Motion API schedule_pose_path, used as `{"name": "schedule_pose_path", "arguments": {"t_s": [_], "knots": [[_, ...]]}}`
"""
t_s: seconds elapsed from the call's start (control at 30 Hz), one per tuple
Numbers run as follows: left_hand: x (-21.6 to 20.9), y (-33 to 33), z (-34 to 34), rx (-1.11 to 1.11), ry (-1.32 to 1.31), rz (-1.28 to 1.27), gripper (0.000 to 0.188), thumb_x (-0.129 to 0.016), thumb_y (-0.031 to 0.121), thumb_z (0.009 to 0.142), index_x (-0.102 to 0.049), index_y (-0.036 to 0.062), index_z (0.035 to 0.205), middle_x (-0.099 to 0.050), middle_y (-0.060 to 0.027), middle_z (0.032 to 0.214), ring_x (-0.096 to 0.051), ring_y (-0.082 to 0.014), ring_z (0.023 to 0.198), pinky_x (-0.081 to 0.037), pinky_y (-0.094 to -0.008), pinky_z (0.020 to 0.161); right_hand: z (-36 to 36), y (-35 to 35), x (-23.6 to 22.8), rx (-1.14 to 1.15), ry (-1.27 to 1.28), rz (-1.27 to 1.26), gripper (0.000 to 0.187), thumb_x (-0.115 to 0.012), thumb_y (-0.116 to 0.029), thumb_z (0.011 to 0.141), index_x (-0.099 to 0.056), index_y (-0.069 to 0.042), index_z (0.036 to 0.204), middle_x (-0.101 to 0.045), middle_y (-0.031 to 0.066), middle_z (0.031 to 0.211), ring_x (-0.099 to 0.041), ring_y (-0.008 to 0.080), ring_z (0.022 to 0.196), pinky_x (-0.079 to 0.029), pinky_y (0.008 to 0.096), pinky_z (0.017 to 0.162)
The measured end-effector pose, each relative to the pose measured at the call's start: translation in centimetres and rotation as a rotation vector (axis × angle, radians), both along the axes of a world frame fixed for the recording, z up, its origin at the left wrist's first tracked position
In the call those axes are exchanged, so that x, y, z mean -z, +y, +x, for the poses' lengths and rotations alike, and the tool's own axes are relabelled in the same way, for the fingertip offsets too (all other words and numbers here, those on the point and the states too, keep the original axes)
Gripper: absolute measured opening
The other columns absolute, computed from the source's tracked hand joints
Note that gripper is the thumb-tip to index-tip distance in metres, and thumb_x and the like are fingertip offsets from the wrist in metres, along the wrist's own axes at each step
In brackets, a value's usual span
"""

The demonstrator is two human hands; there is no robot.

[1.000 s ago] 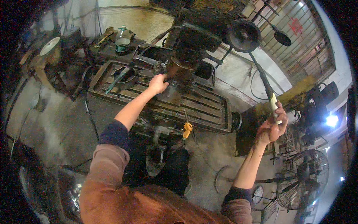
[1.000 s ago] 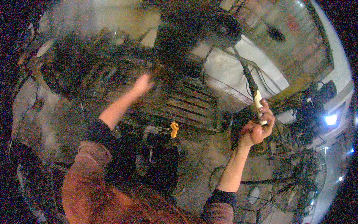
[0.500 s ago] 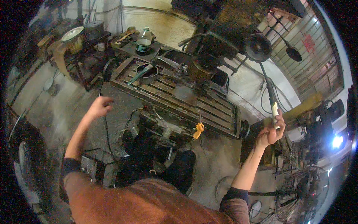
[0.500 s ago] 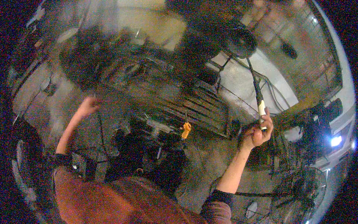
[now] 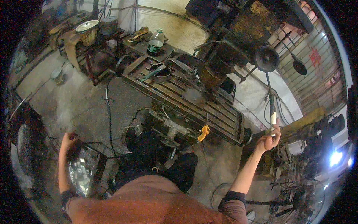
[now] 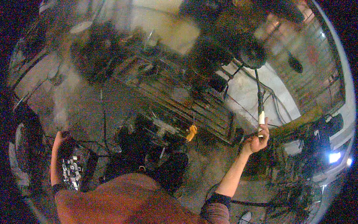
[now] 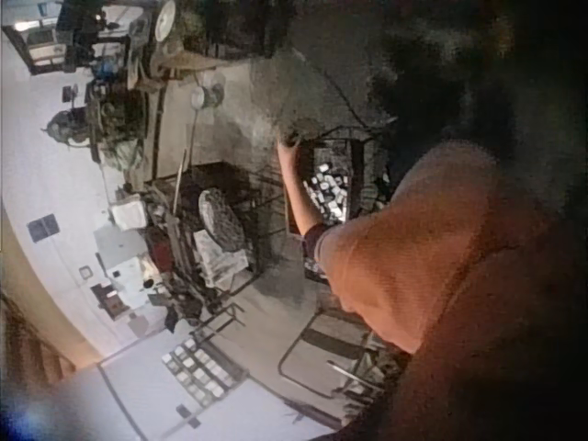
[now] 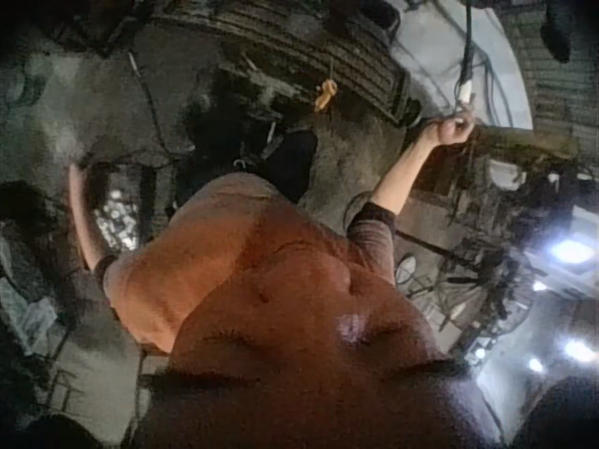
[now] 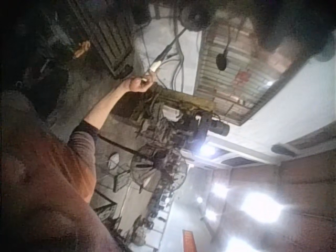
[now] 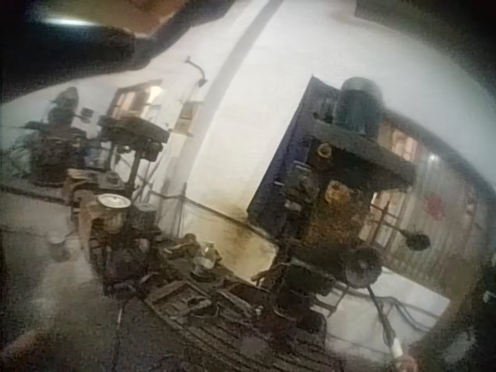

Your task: The person repeatedly drills holes into small metal pieces using a drill press. They pick up each piece from a nearby bin, position it under the drill, operate the machine, then place the finished piece back into the bin. This cycle continues throughout the clip.

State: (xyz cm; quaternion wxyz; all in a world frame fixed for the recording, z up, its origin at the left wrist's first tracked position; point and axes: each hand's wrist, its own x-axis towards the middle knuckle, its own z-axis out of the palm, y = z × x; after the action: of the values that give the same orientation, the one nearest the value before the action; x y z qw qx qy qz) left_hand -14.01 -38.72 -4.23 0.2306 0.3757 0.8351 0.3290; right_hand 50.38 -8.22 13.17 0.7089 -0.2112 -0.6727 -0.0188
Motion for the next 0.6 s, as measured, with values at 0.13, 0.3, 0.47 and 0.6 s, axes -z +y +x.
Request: {"name": "schedule_pose_path", "arguments": {"t_s": [0.13, 0.3, 0.47, 0.6], "knots": [[1.8, -2.4, -0.7, -0.086, 0.001, -0.010, 0.021, -0.056, 0.003, 0.066, -0.057, -0.0049, 0.085, -0.060, -0.0111, 0.074, -0.055, -0.0163, 0.064, -0.045, -0.0286, 0.056, -0.3, 0.0, 0.7, 0.009, 0.054, -0.040, 0.017, -0.044, 0.008, 0.062, -0.034, -0.004, 0.066, -0.053, 0.0135, 0.091, -0.038, 0.0424, 0.113, -0.022, 0.0509, 0.097], [4.5, -3.8, -2.4, -0.158, -0.010, 0.010, 0.022, -0.058, 0.002, 0.064, -0.058, -0.0053, 0.085, -0.061, -0.0121, 0.079, -0.056, -0.0191, 0.074, -0.045, -0.0303, 0.064, -0.9, -0.2, 1.2, 0.036, 0.075, -0.070, 0.018, -0.039, 0.012, 0.058, -0.035, -0.004, 0.065, -0.053, 0.0132, 0.087, -0.039, 0.0413, 0.112, -0.024, 0.0540, 0.096], [6.1, -5.7, -3.6, -0.234, -0.004, 0.063, 0.024, -0.060, 0.002, 0.062, -0.058, -0.0058, 0.085, -0.062, -0.0131, 0.085, -0.058, -0.0218, 0.083, -0.045, -0.0321, 0.073, -1.0, -0.1, -0.2, 0.047, 0.010, -0.023, 0.016, -0.042, 0.011, 0.059, -0.040, -0.003, 0.067, -0.055, 0.0151, 0.089, -0.045, 0.0382, 0.105, -0.026, 0.0515, 0.095], [6.8, -7.9, -3.8, -0.054, 0.031, -0.031, 0.024, -0.062, 0.007, 0.063, -0.060, -0.0036, 0.084, -0.062, -0.0125, 0.073, -0.058, -0.0183, 0.065, -0.046, -0.0312, 0.060, 3.2, 1.4, -0.2, 0.273, -0.118, 0.011, 0.015, -0.045, 0.005, 0.067, -0.054, 0.000, 0.077, -0.058, 0.0174, 0.092, -0.053, 0.0291, 0.088, -0.041, 0.0360, 0.080]]}}
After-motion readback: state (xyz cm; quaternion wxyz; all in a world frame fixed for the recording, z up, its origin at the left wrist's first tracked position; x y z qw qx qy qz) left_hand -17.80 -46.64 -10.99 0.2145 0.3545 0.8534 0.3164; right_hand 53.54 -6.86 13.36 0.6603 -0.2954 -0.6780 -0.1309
